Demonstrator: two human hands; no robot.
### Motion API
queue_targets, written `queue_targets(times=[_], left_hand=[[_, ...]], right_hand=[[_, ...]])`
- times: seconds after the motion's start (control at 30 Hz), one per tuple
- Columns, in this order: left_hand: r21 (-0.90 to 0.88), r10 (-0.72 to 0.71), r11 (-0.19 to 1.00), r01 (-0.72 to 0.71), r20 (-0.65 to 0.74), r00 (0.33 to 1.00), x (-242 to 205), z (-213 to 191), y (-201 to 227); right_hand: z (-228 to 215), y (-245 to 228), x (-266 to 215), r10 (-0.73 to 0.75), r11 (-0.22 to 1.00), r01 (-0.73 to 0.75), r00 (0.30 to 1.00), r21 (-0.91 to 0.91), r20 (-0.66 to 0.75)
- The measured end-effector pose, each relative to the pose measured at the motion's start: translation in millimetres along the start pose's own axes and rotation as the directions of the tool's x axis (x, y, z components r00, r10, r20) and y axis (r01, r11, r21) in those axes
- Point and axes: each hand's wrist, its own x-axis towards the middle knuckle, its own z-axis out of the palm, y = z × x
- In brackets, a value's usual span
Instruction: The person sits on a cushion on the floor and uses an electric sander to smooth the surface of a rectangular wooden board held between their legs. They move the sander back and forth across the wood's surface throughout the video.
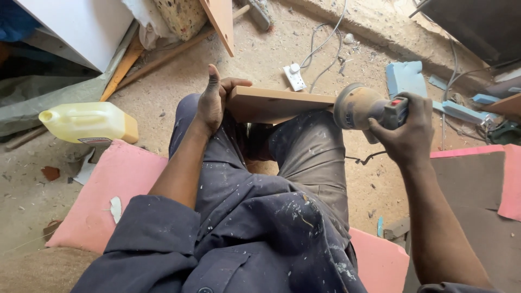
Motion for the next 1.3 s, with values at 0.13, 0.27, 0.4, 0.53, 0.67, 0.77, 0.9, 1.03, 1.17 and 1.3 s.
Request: queue_targets(times=[0.13, 0.27, 0.4, 0.53, 0.67, 0.77, 0.9, 1.03, 1.17, 1.3], left_hand=[[-0.025, -0.005, 1.000, 0.006, 0.043, 0.999, -1, 0, 3], [-0.045, 0.079, 0.996, -0.075, 0.093, 0.993, 5, -3, -3], [-0.135, 0.055, 0.990, -0.043, 0.081, 0.995, 9, -8, -8], [-0.160, 0.061, 0.986, -0.035, 0.157, 0.986, 19, -29, -19], [-0.075, 0.071, 0.995, -0.065, 0.074, 0.995, 16, -23, -13], [0.022, 0.086, 0.996, -0.086, -0.015, 0.996, 8, -12, -7], [0.080, 0.109, 0.991, -0.103, -0.074, 0.991, 0, 4, 3], [0.144, 0.119, 0.983, -0.115, -0.021, 0.993, 40, -26, -16], [0.629, 0.165, 0.766, -0.129, 0.002, 0.986, 46, -24, -2], [0.988, 0.000, -0.132, -0.077, 0.078, 0.997, 6, 52, 51]], right_hand=[[12, -32, -2, -0.082, 0.997, 0.082, 0.997, 0.013, -0.016], [40, -75, -11, -0.247, 0.967, 0.253, 0.959, 0.025, -0.139], [73, -131, -25, -0.524, 0.851, 0.504, 0.804, -0.146, -0.282], [85, -176, -40, -0.614, 0.785, 0.595, 0.717, -0.170, -0.329], [88, -160, -40, -0.600, 0.796, 0.584, 0.726, -0.159, -0.336], [78, -124, -32, -0.507, 0.861, 0.497, 0.817, -0.112, -0.274], [54, -74, -25, -0.250, 0.967, 0.255, 0.956, 0.011, -0.150], [44, 2, -23, -0.100, 0.993, 0.106, 0.990, 0.050, -0.101], [29, 72, -25, 0.145, 0.964, -0.104, 0.977, 0.246, -0.156], [-2, 78, -22, 0.466, 0.838, -0.428, 0.884, 0.338, -0.037]])
